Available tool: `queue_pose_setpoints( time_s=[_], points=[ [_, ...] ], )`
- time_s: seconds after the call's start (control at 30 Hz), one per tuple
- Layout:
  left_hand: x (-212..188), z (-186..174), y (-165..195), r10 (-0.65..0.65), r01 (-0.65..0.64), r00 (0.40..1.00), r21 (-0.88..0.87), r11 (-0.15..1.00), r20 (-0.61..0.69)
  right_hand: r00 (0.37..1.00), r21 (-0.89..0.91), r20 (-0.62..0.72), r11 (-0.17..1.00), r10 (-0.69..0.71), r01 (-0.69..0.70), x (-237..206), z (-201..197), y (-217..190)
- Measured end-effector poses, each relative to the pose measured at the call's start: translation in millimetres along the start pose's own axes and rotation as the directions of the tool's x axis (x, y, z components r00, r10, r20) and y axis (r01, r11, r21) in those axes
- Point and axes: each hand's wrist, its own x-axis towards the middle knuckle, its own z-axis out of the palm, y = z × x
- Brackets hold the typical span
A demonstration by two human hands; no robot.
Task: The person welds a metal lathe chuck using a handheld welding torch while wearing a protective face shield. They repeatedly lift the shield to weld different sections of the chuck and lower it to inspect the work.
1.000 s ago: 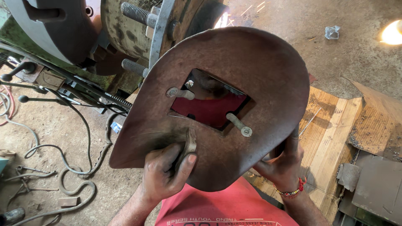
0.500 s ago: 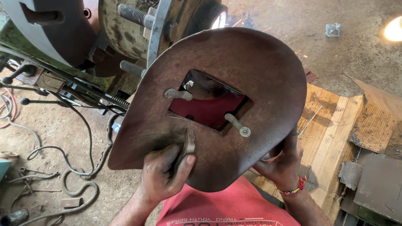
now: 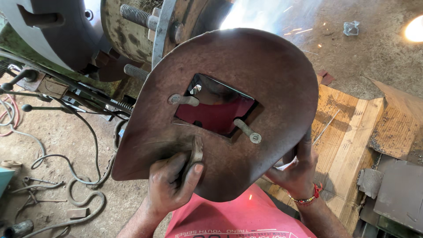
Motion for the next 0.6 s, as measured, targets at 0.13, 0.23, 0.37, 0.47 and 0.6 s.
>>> queue_pose_setpoints(
  time_s=[0.13, 0.23, 0.37, 0.47, 0.6],
  points=[
    [-0.6, 0.8, -0.5, 0.005, -0.005, 1.000, 0.004, 1.000, -0.003, 1.000, -0.023, -0.022, 1.000, -0.006, 0.005, -1.6, 1.0, 0.1],
    [-0.7, 1.1, -0.8, -0.001, 0.001, 1.000, 0.015, 1.000, 0.000, 0.999, 0.032, -0.020, 0.999, -0.032, 0.032, -2.4, -0.3, -0.6],
    [-0.5, 1.2, -0.8, 0.010, -0.010, 1.000, 0.008, 1.000, -0.002, 0.999, 0.023, -0.018, 0.999, -0.030, 0.031, -1.6, -1.1, -0.7],
    [0.0, 1.3, -0.8, 0.013, -0.013, 1.000, 0.009, 1.000, -0.003, 1.000, -0.008, -0.019, 1.000, -0.003, 0.003, -0.1, -0.5, -0.9],
    [-0.3, 0.8, -0.8, 0.000, 0.000, 1.000, 0.030, 1.000, 0.000, 0.998, -0.013, -0.011, 0.998, -0.058, 0.058, 1.9, -1.0, -1.4]
  ],
)
